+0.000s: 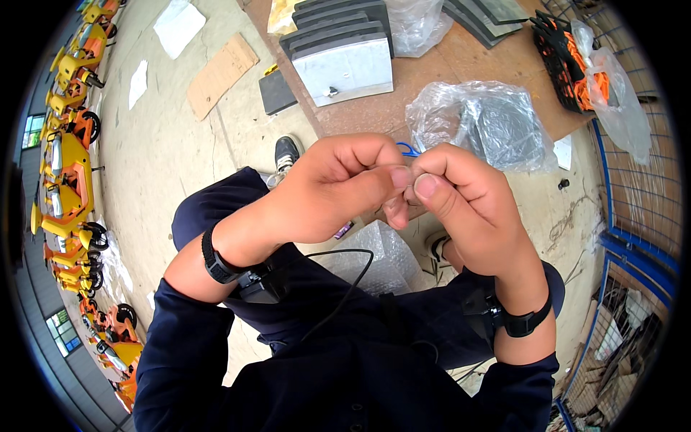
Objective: The person uses blue scissors to cut a wire tie and then manipulates a small component and wire with both hands.
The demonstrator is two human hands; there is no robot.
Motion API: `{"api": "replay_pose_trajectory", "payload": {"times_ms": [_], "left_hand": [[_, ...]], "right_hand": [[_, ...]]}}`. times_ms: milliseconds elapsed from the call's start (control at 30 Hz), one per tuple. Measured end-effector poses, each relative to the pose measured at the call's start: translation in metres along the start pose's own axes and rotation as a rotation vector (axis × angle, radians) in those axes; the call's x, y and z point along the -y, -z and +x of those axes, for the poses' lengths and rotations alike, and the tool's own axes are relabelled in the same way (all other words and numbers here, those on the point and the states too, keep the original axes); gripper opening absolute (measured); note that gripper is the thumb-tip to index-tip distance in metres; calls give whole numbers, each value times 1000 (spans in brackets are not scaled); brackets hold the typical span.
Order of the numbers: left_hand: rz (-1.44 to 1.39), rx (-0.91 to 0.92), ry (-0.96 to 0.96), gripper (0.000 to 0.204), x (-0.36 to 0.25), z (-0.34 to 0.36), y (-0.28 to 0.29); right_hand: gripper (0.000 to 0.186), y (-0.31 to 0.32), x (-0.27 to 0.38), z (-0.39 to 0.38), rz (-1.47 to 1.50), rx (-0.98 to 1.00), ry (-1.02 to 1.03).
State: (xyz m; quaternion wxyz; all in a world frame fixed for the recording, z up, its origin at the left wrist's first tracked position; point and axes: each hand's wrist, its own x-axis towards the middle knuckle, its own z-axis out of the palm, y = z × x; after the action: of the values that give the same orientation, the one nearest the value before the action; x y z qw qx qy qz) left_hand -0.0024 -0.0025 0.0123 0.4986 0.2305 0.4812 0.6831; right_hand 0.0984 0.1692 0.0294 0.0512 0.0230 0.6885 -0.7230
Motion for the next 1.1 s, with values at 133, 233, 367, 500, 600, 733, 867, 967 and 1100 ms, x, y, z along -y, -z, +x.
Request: {"api": "replay_pose_trajectory", "payload": {"times_ms": [133,233,367,500,600,733,867,967,1100], "left_hand": [[-126,20,-22,15,-2,0,-1],[-177,22,-53,16,0,-1,-1],[-195,37,-73,17,1,-1,-1],[-207,42,-79,17,0,-3,-3],[-211,65,-90,17,-1,-2,-2],[-148,69,-104,16,3,0,4],[-222,35,-167,16,2,0,-7],[-97,93,-167,17,10,-1,-7],[-5,66,-189,16,12,2,-1]], "right_hand": [[20,0,-7,-1,363,37,-89],[22,-2,-16,-1,505,26,-86],[23,-14,-15,0,589,-61,-87],[23,-12,-17,0,687,-18,-92],[25,-6,-23,0,798,63,-86],[23,-5,-25,1,876,64,-98],[18,-8,-26,1,950,-131,-35],[16,9,-23,8,863,-14,122],[16,9,-15,6,753,-32,125]]}}
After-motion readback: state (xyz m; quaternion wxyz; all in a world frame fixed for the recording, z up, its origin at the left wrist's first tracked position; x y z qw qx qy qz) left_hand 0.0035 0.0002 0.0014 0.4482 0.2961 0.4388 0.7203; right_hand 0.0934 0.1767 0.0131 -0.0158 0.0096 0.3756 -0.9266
